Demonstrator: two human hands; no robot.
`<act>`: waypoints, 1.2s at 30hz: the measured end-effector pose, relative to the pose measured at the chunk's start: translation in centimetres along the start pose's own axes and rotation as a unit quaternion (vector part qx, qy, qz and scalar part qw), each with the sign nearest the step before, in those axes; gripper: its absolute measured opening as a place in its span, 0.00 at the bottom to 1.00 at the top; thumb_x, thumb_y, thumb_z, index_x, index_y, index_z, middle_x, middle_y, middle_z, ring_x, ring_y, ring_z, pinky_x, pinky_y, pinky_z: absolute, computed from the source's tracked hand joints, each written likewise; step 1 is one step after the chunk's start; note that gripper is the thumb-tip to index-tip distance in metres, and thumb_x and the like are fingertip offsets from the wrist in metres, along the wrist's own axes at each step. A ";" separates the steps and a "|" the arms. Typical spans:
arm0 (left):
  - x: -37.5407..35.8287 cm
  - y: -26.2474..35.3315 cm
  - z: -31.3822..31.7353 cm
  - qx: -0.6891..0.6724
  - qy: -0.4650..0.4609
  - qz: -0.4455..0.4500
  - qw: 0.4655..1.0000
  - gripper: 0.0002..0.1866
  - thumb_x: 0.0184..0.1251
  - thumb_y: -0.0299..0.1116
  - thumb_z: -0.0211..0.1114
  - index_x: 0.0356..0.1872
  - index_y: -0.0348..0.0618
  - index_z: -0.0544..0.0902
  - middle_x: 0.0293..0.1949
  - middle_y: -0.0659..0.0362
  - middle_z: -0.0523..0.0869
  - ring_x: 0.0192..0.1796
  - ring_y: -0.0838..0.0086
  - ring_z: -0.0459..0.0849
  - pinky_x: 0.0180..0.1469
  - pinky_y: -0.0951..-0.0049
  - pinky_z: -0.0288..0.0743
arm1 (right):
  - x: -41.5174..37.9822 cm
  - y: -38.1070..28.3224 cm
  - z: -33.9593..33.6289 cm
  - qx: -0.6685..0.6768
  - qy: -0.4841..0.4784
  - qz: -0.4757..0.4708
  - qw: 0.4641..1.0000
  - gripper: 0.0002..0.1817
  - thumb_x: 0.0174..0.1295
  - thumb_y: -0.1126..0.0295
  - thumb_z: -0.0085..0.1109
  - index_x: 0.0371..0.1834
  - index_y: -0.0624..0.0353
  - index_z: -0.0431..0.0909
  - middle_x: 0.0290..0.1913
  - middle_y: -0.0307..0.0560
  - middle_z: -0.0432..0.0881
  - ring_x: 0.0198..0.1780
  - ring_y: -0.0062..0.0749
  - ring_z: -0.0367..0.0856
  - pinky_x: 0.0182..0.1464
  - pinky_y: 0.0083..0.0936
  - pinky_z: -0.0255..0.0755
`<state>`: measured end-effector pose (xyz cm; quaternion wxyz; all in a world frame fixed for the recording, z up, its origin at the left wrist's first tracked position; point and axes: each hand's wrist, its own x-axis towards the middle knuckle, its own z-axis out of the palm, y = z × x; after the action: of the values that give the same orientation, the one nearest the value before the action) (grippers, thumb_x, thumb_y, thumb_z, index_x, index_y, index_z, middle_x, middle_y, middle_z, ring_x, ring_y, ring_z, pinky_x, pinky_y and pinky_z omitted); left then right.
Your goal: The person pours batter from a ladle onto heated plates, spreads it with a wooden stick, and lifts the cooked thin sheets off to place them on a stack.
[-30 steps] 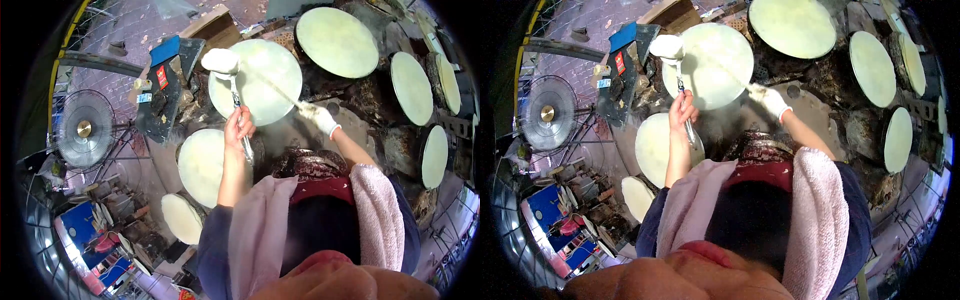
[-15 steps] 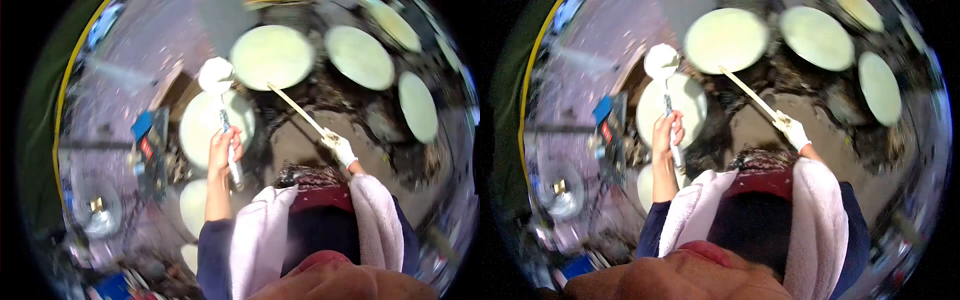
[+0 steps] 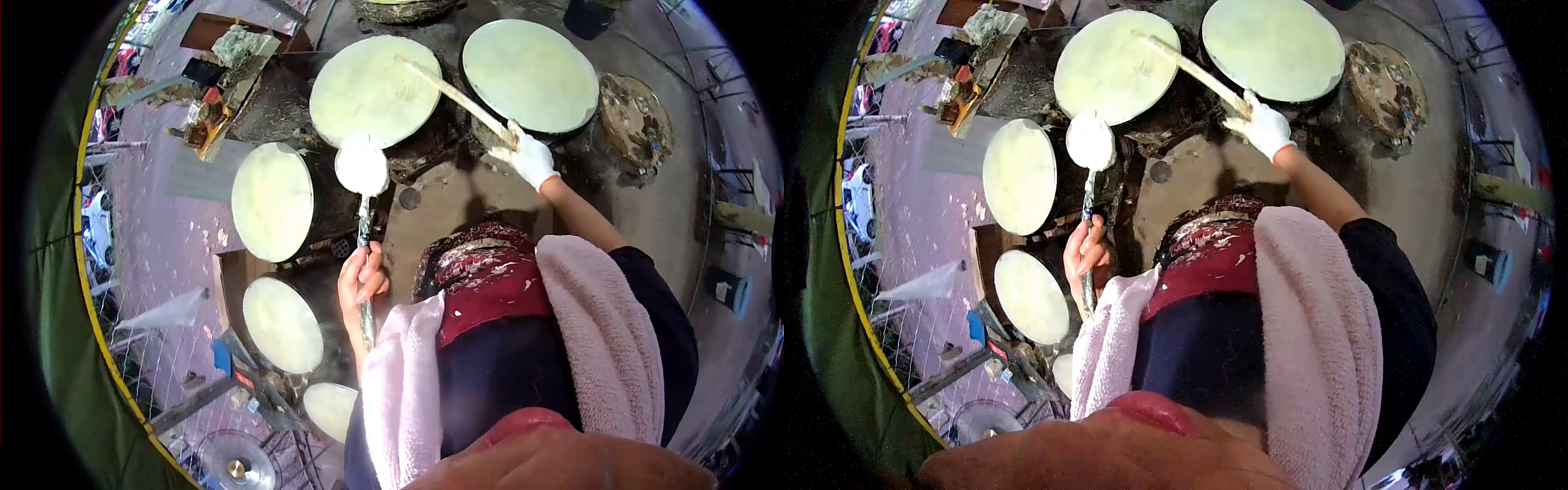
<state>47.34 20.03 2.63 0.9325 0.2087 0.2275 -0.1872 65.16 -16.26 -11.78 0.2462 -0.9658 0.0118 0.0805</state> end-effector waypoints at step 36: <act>3.1 8.6 2.5 -0.156 -0.078 0.124 0.977 0.17 0.79 0.32 0.38 0.51 0.25 0.67 0.23 0.60 0.69 0.11 0.79 0.70 0.16 0.80 0.59 | -7.9 8.6 -1.3 -0.018 -0.034 0.032 0.999 0.38 0.53 0.67 0.63 0.70 0.28 0.65 0.36 0.50 0.77 0.34 0.44 0.81 0.38 0.34 0.76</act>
<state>54.61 25.29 5.67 0.9845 0.0720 0.1524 -0.0479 57.06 -24.57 -13.45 0.2259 -0.9660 0.0327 0.1215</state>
